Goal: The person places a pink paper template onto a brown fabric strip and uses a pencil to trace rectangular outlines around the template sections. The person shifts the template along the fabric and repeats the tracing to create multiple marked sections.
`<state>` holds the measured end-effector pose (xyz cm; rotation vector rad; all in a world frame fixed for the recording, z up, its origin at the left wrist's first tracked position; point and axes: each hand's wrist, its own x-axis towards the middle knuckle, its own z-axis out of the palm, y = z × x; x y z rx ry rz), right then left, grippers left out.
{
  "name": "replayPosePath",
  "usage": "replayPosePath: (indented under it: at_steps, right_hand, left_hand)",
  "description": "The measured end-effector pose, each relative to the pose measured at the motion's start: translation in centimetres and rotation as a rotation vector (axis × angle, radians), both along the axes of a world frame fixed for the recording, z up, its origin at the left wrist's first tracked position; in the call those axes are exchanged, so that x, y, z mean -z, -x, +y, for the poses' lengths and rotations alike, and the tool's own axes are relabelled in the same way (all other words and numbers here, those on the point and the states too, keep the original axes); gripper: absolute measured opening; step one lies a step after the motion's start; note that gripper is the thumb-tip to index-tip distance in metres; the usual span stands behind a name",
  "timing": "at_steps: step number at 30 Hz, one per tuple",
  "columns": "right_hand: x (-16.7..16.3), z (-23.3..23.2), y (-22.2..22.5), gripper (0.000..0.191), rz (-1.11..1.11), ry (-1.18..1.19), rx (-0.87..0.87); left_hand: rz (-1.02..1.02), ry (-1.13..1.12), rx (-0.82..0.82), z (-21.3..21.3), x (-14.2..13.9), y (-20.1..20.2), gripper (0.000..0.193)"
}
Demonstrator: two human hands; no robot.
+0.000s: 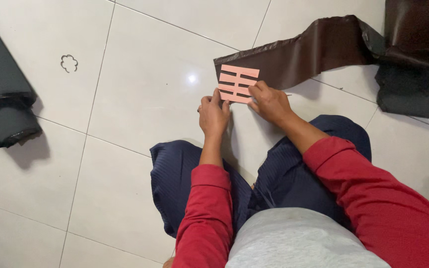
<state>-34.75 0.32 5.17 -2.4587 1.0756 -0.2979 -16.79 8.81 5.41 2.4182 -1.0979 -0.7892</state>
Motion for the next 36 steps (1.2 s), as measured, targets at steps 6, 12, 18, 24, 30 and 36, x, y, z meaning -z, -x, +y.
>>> replayPosePath:
  at_steps: [6,12,18,24,30,36]
  right_hand:
    - [-0.9,-0.2,-0.4,0.032,-0.051,-0.061,0.007]
    - [-1.2,-1.5,0.2,0.027,-0.275,-0.209,0.237]
    - [0.8,-4.2,2.4,0.035,-0.200,-0.632,0.505]
    - [2.5,-4.3,3.1,0.031,-0.077,-0.639,0.436]
    - [2.4,-4.0,2.7,0.027,-0.105,-0.596,0.411]
    - [2.2,-3.6,2.4,0.020,-0.101,-0.533,0.385]
  left_hand:
    - [0.030,0.080,-0.151,0.2,0.1,-0.6,0.032]
    - [0.335,0.264,-0.273,-0.1,3.6,-0.4,0.028]
    - [0.900,0.294,-0.484,-0.1,5.3,-0.9,0.029]
    - [0.260,0.023,-0.292,0.6,2.2,-0.1,0.026]
    - [0.212,0.020,-0.256,0.3,1.2,0.3,0.024]
    - [0.197,0.014,-0.243,0.4,1.3,0.1,0.023]
